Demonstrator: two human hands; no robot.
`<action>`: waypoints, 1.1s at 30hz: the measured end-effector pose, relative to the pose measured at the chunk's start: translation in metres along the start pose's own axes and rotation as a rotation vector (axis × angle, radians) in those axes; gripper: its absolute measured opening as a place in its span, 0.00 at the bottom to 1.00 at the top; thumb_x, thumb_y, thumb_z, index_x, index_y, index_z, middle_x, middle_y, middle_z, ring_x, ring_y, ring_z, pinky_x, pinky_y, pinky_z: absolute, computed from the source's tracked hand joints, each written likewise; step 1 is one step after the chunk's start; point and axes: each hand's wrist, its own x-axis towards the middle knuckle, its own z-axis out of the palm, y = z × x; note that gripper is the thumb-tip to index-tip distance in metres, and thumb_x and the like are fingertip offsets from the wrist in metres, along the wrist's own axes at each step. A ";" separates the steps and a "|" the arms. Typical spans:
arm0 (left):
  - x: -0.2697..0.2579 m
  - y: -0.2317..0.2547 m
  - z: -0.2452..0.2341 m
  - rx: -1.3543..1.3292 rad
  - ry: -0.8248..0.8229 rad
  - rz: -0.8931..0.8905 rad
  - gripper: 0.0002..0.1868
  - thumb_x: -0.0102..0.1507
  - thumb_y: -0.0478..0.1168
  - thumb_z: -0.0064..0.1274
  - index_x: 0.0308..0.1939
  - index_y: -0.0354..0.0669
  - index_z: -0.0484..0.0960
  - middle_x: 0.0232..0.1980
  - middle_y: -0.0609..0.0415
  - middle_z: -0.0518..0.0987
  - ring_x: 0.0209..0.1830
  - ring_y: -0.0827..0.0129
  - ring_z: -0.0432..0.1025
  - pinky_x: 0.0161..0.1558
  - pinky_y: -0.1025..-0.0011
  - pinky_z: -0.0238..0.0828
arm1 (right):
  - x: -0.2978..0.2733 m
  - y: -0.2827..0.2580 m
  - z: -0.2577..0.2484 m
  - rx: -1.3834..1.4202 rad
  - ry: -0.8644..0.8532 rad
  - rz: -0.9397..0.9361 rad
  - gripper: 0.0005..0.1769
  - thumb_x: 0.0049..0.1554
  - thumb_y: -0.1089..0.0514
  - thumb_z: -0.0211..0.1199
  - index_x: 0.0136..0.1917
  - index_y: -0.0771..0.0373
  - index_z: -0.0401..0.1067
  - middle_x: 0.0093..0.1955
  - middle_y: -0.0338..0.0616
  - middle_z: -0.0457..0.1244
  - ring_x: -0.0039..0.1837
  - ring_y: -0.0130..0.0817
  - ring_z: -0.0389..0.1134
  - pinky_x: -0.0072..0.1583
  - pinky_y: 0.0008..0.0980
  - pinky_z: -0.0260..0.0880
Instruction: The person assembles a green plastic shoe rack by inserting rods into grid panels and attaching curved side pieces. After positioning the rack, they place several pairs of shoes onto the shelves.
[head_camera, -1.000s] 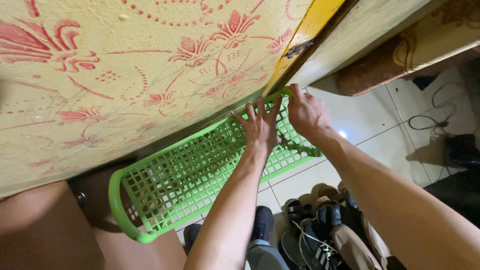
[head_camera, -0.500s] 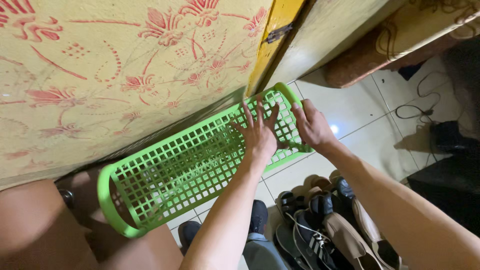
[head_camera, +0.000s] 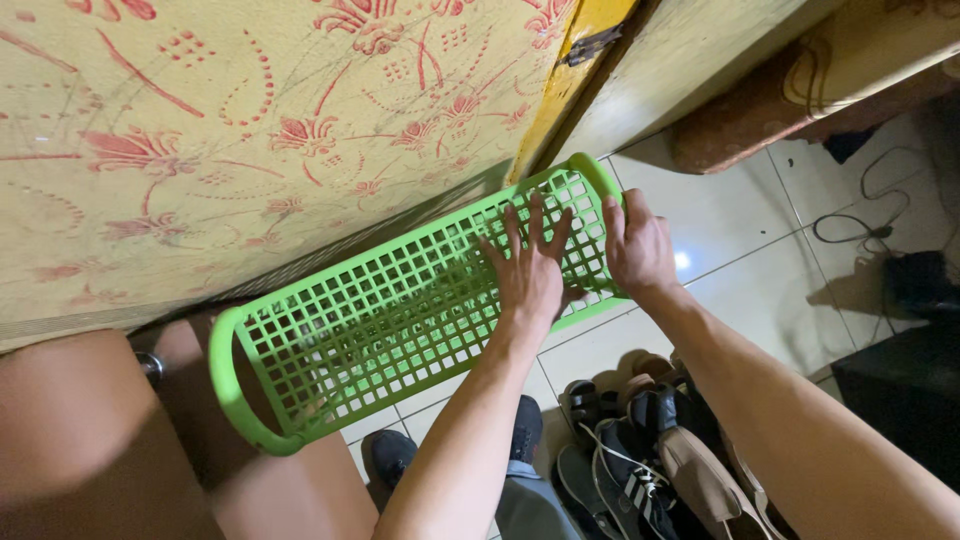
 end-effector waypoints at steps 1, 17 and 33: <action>-0.008 -0.004 0.002 0.073 0.071 0.009 0.47 0.63 0.37 0.56 0.81 0.75 0.53 0.86 0.48 0.36 0.83 0.39 0.32 0.67 0.20 0.34 | 0.001 0.000 -0.002 -0.013 -0.003 0.007 0.18 0.71 0.48 0.48 0.50 0.65 0.63 0.34 0.66 0.64 0.41 0.72 0.64 0.46 0.63 0.62; -0.204 -0.222 0.024 0.336 0.124 -0.093 0.56 0.56 0.26 0.58 0.82 0.70 0.50 0.84 0.44 0.46 0.79 0.33 0.49 0.63 0.19 0.46 | -0.046 -0.054 -0.014 -0.948 -0.484 -0.564 0.68 0.38 0.17 0.67 0.82 0.40 0.43 0.85 0.49 0.38 0.85 0.60 0.38 0.73 0.82 0.29; -0.198 -0.216 -0.052 0.010 -0.242 -0.235 0.72 0.38 0.54 0.81 0.78 0.74 0.47 0.81 0.50 0.48 0.79 0.40 0.46 0.70 0.21 0.36 | -0.055 -0.071 0.022 -0.833 -0.765 -0.438 0.68 0.42 0.36 0.79 0.81 0.27 0.35 0.87 0.40 0.30 0.85 0.60 0.28 0.77 0.67 0.43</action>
